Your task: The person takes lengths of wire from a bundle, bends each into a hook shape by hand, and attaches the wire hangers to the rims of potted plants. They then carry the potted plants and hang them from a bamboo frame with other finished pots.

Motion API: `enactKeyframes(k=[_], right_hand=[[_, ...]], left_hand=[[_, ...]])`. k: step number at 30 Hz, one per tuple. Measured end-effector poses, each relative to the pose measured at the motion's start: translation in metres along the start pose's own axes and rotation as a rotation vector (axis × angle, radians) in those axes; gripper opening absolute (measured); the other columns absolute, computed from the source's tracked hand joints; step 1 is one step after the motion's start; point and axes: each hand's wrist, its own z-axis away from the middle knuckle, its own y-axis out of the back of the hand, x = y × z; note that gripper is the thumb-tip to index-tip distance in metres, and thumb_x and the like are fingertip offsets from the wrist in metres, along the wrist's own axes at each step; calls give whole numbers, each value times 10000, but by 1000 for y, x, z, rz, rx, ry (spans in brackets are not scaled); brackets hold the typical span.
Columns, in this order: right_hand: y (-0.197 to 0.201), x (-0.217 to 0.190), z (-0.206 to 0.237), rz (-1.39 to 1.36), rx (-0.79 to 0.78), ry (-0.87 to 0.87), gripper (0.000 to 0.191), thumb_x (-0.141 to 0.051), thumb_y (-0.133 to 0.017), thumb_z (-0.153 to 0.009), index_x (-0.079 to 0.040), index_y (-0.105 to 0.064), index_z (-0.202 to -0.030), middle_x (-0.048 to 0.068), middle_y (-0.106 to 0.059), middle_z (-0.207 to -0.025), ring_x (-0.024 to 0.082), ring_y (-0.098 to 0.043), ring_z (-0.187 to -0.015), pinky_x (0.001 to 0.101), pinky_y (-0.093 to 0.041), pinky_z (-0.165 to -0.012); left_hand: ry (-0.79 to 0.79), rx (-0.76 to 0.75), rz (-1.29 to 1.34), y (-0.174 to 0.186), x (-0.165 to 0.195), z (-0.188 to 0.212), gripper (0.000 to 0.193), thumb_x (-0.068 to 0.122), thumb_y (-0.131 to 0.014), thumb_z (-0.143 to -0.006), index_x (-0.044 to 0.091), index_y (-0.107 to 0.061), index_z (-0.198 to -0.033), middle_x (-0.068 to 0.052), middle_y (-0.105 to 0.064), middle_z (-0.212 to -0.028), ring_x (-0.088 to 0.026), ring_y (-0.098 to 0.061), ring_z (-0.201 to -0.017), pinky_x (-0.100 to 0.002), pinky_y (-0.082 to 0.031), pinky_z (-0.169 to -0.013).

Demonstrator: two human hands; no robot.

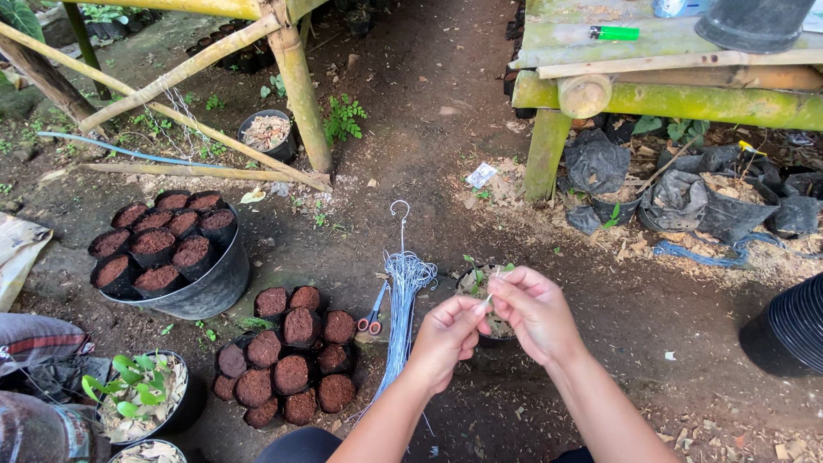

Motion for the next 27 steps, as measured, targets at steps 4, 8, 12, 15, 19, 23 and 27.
enactKeyframes(k=[4, 8, 12, 15, 19, 23, 27], right_hand=[[-9, 0, 7, 109, 156, -15, 85, -27, -705, -938, 32, -711, -1000, 64, -698, -881, 98, -608, -719, 245, -512, -646], [-10, -4, 13, 107, 293, -24, 147, -40, -693, -927, 56, -721, -1034, 76, -707, -862, 109, -626, -715, 249, -522, -650], [-4, -4, 16, 110, 337, 6, 160, -40, -698, -928, 65, -727, -1046, 79, -696, -839, 113, -611, -693, 252, -514, -633], [4, -2, 19, 124, 346, 57, 147, -28, -709, -920, 64, -724, -1034, 77, -694, -833, 112, -604, -686, 252, -508, -626], [11, 3, 18, 162, 356, 121, 113, -19, -719, -923, 57, -716, -1007, 79, -692, -826, 114, -594, -678, 248, -488, -614], [12, 3, 15, 184, 336, 116, 106, -31, -714, -937, 47, -721, -1008, 77, -688, -821, 112, -589, -678, 246, -479, -609], [16, -11, 11, 51, 230, -85, 144, -71, -686, -944, 34, -715, -1038, 64, -700, -856, 111, -624, -716, 255, -531, -668]], left_hand=[[-88, 68, -63, -6, -8, -4, 118, 205, -670, -996, 89, -689, -988, 44, -622, -747, -8, -418, -551, -182, -308, -462], [-168, 126, -132, -14, -23, -12, 83, 167, -679, -987, 88, -702, -973, 49, -637, -755, -9, -456, -609, -186, -353, -529], [-207, 117, -167, -17, -37, -18, 75, 147, -683, -985, 81, -700, -955, 43, -644, -761, -23, -470, -640, -205, -372, -580], [-216, 101, -142, -22, -45, -22, 58, 133, -684, -979, 82, -703, -959, 39, -652, -768, -24, -513, -670, -199, -402, -612], [-206, 109, -138, -26, -50, -23, 66, 132, -679, -984, 78, -693, -949, 40, -642, -767, -27, -505, -668, -204, -401, -615], [-213, 119, -123, -27, -49, -24, 69, 132, -678, -987, 76, -694, -949, 39, -649, -768, -24, -514, -670, -198, -406, -616], [-162, 135, -100, -21, -42, -23, 76, 139, -669, -981, 83, -712, -953, 36, -644, -738, -25, -450, -612, -202, -350, -555]])
